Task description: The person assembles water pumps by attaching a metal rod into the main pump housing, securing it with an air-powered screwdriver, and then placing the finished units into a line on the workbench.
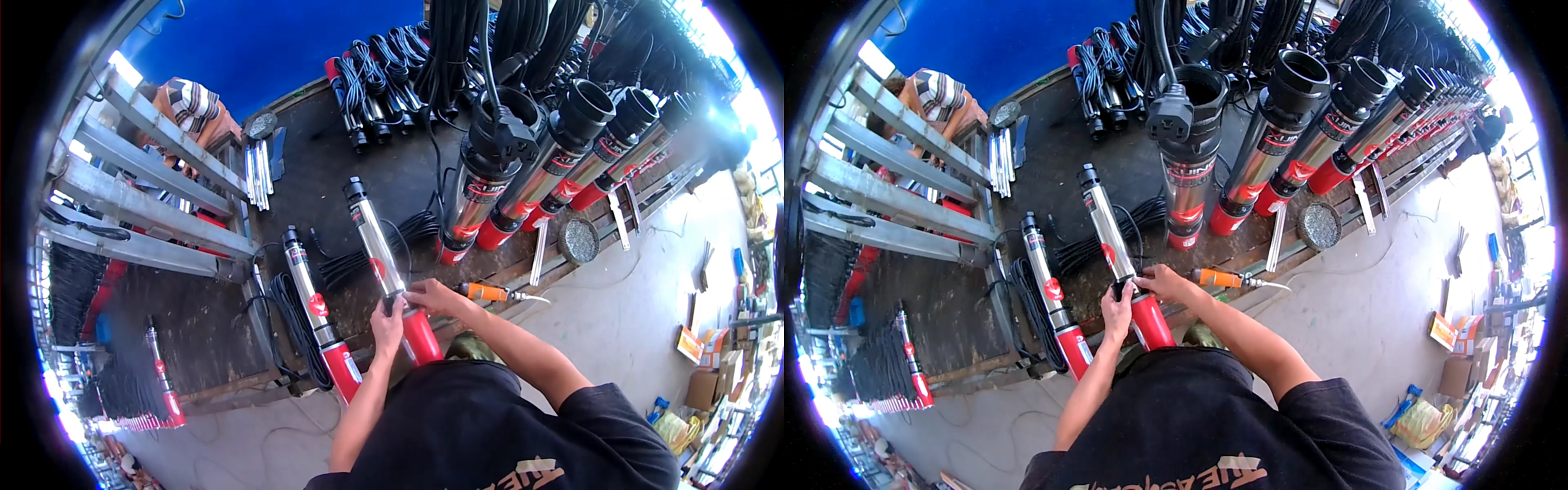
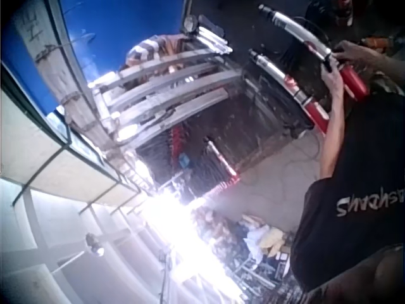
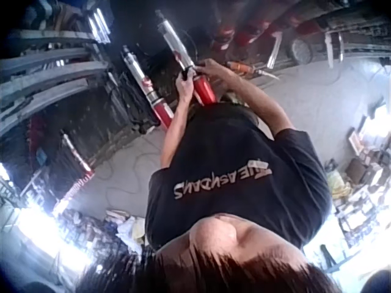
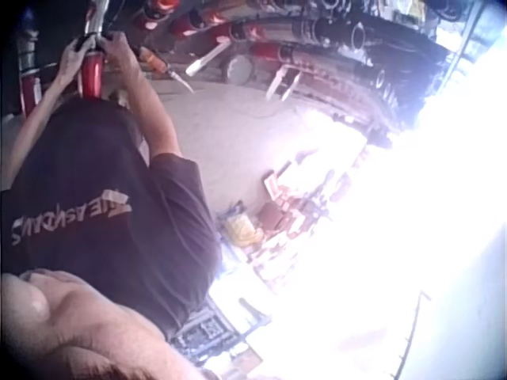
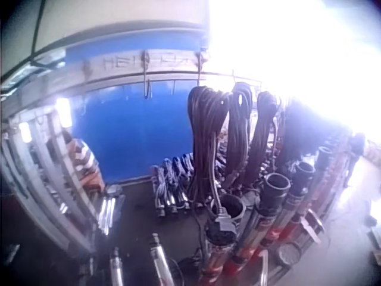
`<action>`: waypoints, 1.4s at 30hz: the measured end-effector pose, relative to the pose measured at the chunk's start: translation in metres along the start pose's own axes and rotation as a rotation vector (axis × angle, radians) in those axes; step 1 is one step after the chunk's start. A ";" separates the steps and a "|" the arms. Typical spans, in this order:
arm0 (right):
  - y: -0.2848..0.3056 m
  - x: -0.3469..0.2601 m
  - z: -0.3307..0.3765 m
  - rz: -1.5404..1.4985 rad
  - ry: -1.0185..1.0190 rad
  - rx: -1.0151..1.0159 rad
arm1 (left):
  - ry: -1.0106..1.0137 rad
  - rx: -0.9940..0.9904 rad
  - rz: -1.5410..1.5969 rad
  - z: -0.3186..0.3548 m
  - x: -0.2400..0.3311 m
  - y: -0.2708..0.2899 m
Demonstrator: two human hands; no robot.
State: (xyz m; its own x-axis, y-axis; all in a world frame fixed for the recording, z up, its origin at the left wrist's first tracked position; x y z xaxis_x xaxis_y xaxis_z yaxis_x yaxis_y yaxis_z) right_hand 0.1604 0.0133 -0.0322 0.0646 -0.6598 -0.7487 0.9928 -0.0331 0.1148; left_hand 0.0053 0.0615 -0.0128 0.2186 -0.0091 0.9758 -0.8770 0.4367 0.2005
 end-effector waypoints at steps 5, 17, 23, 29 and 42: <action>-0.014 -0.003 -0.016 0.500 0.354 -0.001 | 0.024 -0.034 -0.260 0.001 0.020 0.002; -0.012 -0.005 -0.018 0.363 0.231 0.048 | 0.043 -0.027 -0.505 0.000 0.013 0.019; -0.017 0.017 -0.037 0.470 0.239 0.019 | -0.014 -0.075 -0.723 0.004 0.029 -0.009; -0.008 0.001 -0.026 0.339 0.122 0.071 | -0.353 -0.184 -1.153 0.028 0.071 -0.035; -0.004 0.006 -0.016 -0.109 0.017 0.006 | -0.353 -0.271 -1.756 0.025 0.073 -0.057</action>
State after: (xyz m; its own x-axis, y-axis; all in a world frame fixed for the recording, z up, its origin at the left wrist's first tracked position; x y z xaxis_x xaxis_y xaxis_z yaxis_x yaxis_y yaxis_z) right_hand 0.1583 0.0215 -0.0471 -0.0418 -0.6389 -0.7682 0.9935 -0.1081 0.0358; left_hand 0.0603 0.0133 0.0497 0.5899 -0.7255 -0.3545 0.3433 -0.1719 0.9233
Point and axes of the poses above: each hand's wrist, its own z-axis away from the middle knuckle, its own y-axis out of the back of the hand, x = y × z, the point moved 8 cm from there along -z, towards the middle knuckle, and after that the axes turned 8 degrees about -y, right-handed, at the moved point
